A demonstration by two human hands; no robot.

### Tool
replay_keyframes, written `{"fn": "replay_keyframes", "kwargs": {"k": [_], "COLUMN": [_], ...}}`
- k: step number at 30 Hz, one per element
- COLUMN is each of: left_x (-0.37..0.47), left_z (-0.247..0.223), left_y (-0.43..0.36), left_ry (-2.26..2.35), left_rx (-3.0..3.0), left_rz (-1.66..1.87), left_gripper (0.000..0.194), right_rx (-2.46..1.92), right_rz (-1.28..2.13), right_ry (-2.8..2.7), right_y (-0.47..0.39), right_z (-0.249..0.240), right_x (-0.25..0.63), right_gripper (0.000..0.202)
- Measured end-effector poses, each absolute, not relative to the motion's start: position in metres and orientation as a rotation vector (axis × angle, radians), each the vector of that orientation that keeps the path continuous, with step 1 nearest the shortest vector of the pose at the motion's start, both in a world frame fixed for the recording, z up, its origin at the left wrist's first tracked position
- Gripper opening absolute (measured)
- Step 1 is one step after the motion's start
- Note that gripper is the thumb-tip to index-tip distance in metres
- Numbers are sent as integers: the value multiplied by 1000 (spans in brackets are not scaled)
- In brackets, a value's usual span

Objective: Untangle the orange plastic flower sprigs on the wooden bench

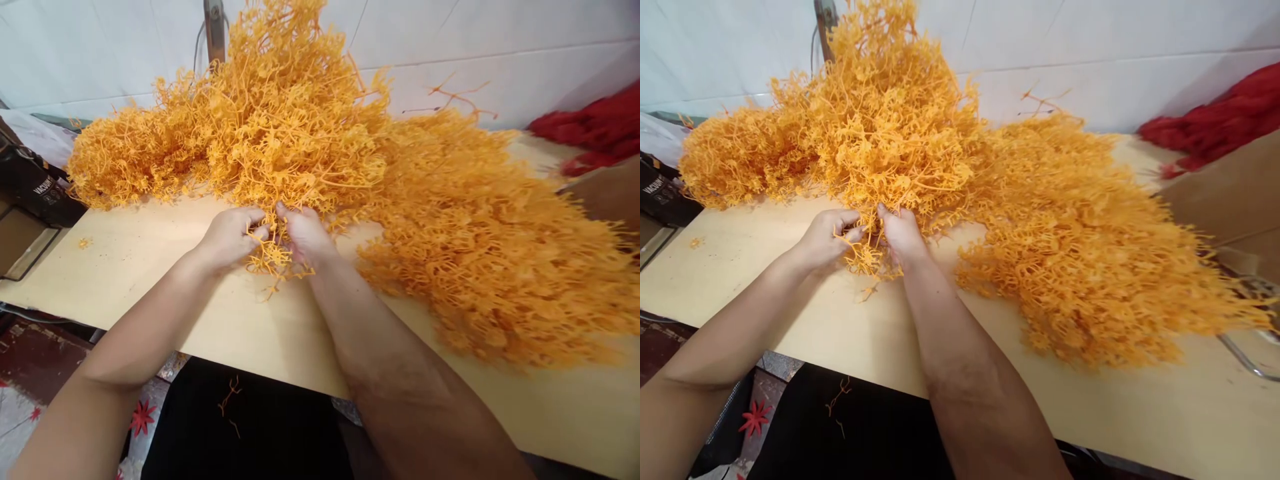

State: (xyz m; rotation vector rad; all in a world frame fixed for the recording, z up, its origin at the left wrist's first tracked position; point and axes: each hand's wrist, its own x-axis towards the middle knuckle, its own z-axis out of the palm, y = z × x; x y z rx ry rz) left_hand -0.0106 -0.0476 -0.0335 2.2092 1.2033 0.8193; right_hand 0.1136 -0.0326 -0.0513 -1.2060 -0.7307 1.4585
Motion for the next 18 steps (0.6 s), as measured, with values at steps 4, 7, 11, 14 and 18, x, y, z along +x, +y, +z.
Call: {"fn": "replay_keyframes", "kwargs": {"k": [4, 7, 11, 14, 18], "left_x": [-5, 0, 3, 1, -2], "left_z": [-42, -46, -47, -48, -50], "left_y": [-44, -40, -37, -36, -38], "left_ry": [1044, 1013, 1041, 980, 921], "left_rx": [1777, 1416, 1227, 1214, 1276], "left_rz": [937, 969, 981, 982, 961], "left_gripper": [20, 29, 41, 43, 43], "right_rx": [-1177, -1153, -1010, -969, -986], "right_rz": [1471, 1513, 1542, 1548, 1589], "right_ry": [-719, -765, -862, -866, -903], "right_y": [-31, -30, -31, -32, -34], "right_z": [-53, -52, -50, -51, -50], "right_x": [118, 123, 122, 119, 121], "right_gripper": [7, 9, 10, 10, 16]}}
